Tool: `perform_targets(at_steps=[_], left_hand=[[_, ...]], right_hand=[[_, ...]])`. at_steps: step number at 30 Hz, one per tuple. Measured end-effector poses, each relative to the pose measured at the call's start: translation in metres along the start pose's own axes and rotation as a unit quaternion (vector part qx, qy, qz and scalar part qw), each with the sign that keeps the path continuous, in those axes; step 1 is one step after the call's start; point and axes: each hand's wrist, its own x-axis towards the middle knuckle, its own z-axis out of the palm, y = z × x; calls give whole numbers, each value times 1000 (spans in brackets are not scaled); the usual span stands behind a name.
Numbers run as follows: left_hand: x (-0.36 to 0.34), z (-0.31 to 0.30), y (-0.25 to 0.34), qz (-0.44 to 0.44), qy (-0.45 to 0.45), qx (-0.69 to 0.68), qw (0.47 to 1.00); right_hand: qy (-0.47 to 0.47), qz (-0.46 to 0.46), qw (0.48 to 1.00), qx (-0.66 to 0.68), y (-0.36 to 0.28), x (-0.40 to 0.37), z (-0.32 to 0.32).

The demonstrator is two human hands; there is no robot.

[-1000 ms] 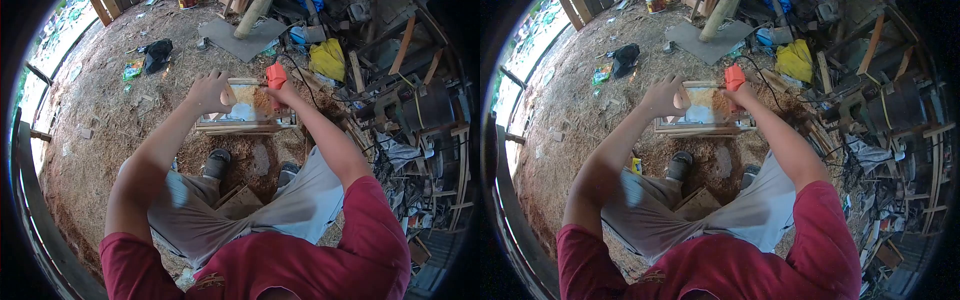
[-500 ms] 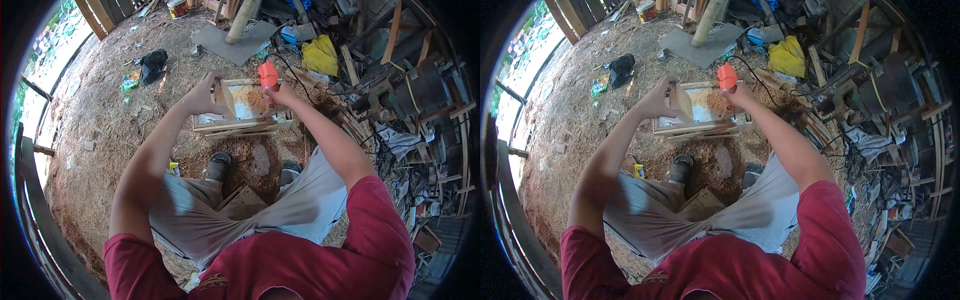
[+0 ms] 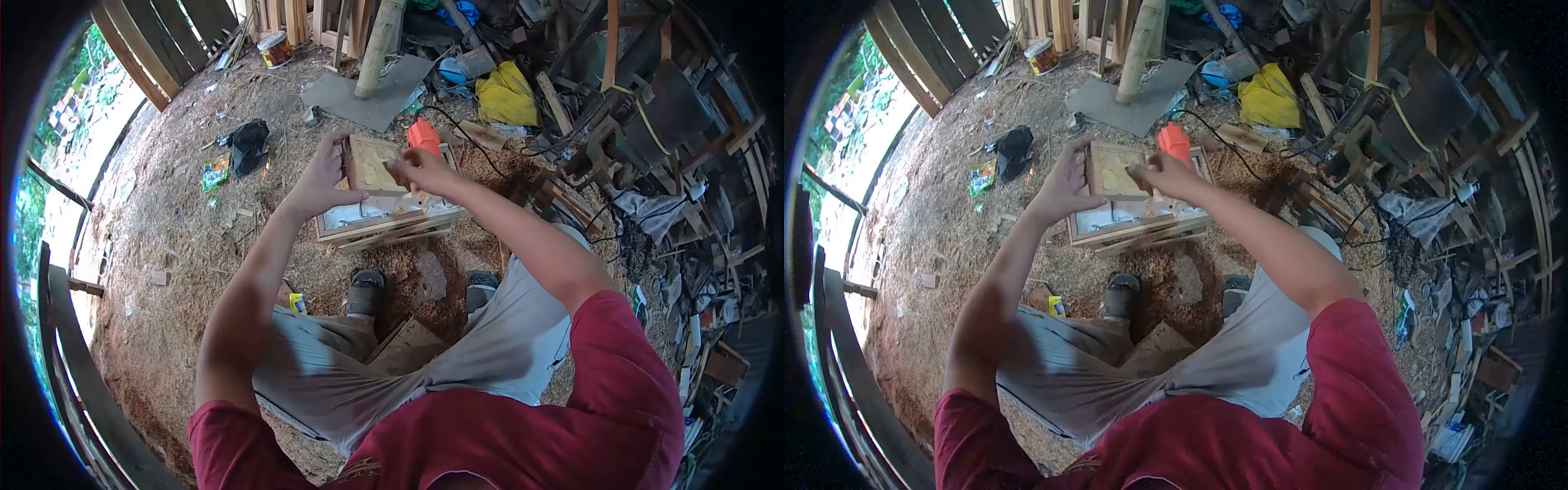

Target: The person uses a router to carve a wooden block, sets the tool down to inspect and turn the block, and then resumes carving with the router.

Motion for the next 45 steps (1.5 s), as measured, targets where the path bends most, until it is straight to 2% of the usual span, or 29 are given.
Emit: perform_targets(at_steps=[1, 2, 5, 8, 11, 18, 21, 22, 25, 28, 32, 34, 35, 37, 38, 39, 40, 41, 42, 44, 45], left_hand=[[1, 1, 1, 12, 0, -12, 1000], [1, 3, 1, 24, 1, -25, 999], [-3, 7, 2, 30, -54, -25, 998], [-8, 13, 5, -3, -36, -13, 999], [-12, 9, 2, -6, -35, 14, 999], [-14, -6, -11, 14, 9, 173, 985], [-14, -6, -8, 16, 33, 234, 972], [-14, -6, -5, 11, 42, 264, 964], [-16, 1, 4, 4, 54, 341, 938], [-15, 3, 4, 2, 48, 395, 917], [-15, -5, 6, -23, 11, 453, 891], [-14, -16, -6, 37, 0, 586, 810], [-15, -23, -13, 65, -7, 647, 760], [-16, -29, -14, 12, 25, 644, 765], [-15, -32, -13, -13, 41, 642, 766], [-13, -41, -18, -48, 49, 656, 751], [-12, -50, -25, -83, 57, 670, 736], [-14, -58, -32, -118, 64, 681, 720], [-18, -61, -33, -154, 51, 690, 705], [-27, -68, -33, -225, 25, 705, 672], [-29, -70, -23, -290, -22, 671, 682]], right_hand=[[-55, 59, 995, 55, -9, -7, 3], [-67, 77, 985, 138, 2, -2, 11], [-63, 108, 958, 260, -26, -22, 18], [-30, 71, 981, 178, -17, -20, 25], [-39, 58, 985, 158, -9, -13, 23], [18, 46, 992, 118, -21, -24, 19], [-40, 84, 936, 339, -22, -24, 19], [-110, 90, 897, 419, -17, -18, 17], [-239, 119, 790, 551, -20, -23, 5], [-297, 161, 784, 521, -23, -23, 3], [-328, 158, 795, 485, -20, -16, 3], [-341, 153, 796, 477, -7, 1, 12], [-281, 134, 859, 405, 1, 11, 22], [-153, 89, 953, 247, -1, 18, 45], [-124, 83, 983, 106, -1, 17, 43], [-85, 3, 996, -37, 8, 21, 46], [-43, -78, 980, -178, 20, 26, 50], [1, -158, 936, -313, 32, 32, 52], [-13, -168, 918, -359, 27, 34, 53], [67, -247, 889, -379, 22, 30, 59], [106, -285, 871, -386, 19, 27, 63]])
